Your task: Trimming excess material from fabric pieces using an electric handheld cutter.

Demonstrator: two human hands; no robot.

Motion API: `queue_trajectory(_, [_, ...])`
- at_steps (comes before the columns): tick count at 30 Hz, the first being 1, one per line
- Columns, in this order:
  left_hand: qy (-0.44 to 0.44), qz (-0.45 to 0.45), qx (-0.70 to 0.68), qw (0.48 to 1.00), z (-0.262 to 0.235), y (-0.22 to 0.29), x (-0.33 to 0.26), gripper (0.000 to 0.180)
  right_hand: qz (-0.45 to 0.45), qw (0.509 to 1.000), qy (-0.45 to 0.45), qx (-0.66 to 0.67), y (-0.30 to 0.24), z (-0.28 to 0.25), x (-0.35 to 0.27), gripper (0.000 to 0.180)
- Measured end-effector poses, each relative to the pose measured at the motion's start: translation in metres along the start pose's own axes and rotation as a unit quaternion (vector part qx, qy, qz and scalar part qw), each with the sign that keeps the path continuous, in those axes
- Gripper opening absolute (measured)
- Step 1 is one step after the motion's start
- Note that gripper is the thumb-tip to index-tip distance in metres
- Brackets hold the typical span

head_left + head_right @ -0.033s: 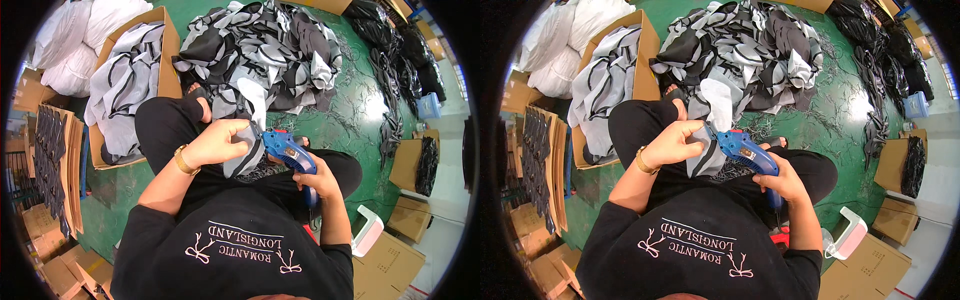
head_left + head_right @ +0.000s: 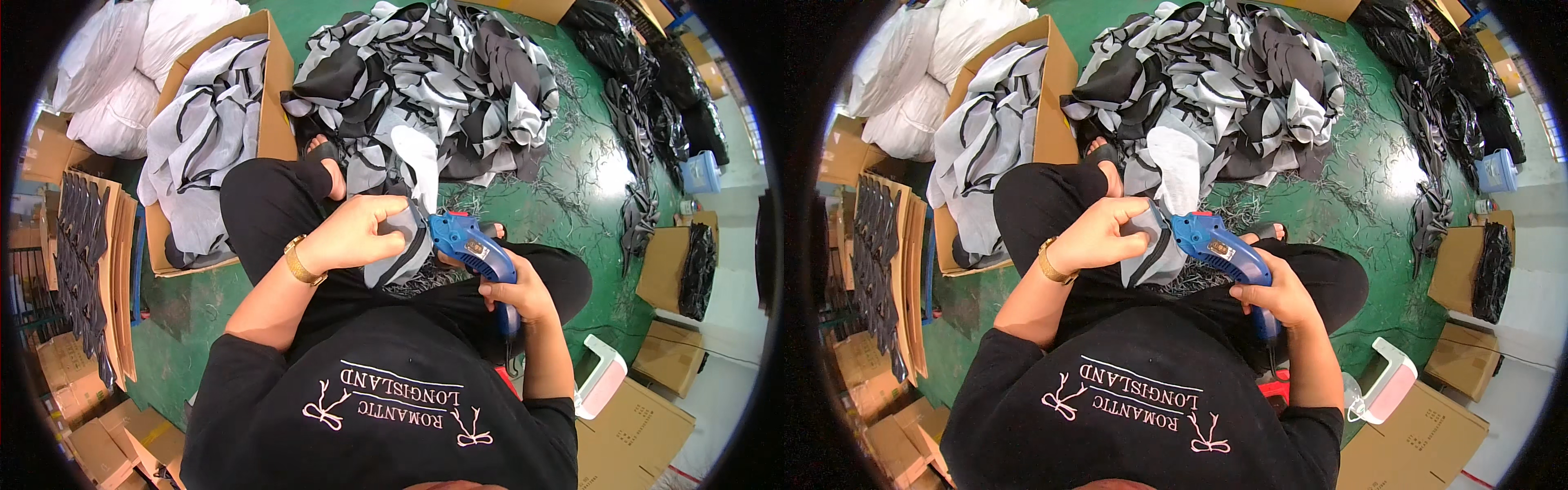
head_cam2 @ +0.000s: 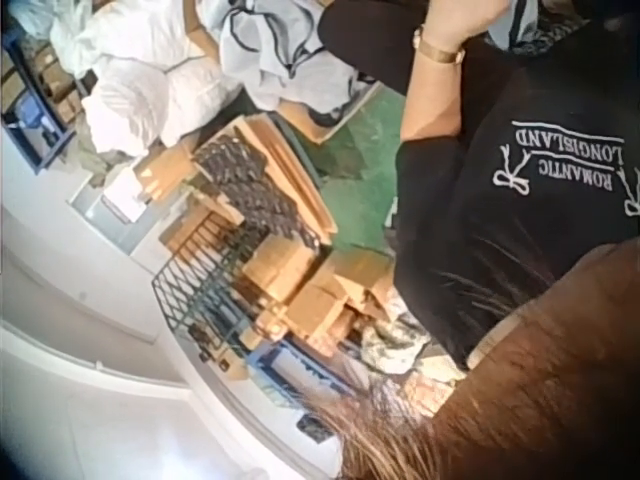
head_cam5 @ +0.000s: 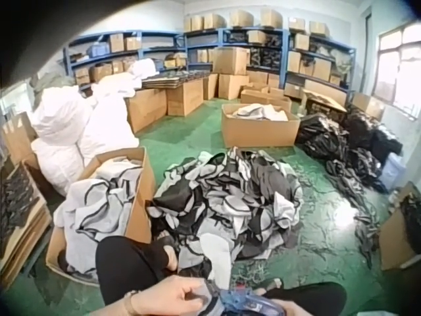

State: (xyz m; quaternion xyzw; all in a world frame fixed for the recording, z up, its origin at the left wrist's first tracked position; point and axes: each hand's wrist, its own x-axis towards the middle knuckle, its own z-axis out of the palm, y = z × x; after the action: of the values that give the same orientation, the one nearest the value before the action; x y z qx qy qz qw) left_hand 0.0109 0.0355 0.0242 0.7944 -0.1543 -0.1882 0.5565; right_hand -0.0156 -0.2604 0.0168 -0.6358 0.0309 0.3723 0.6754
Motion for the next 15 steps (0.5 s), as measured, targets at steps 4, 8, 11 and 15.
queue_trajectory(4, [0.002,0.044,0.064,0.997,-0.002,-0.003,0.004,0.014,0.014,0.996,-0.051,0.068,0.003,-0.004,0.014,0.042])
queue_trajectory(8, [0.006,0.017,-0.001,1.0,-0.006,-0.004,0.003,0.014,-0.054,0.99,-0.041,0.124,-0.006,0.005,0.03,0.041])
queue_trajectory(11, [0.047,-0.012,-0.146,0.988,-0.003,-0.023,0.005,0.032,-0.092,0.988,0.023,0.119,-0.011,0.004,0.03,0.046])
queue_trajectory(15, [0.124,0.006,-0.222,0.967,-0.03,-0.03,0.017,0.034,-0.136,0.975,0.073,0.161,-0.012,-0.014,0.025,0.043])
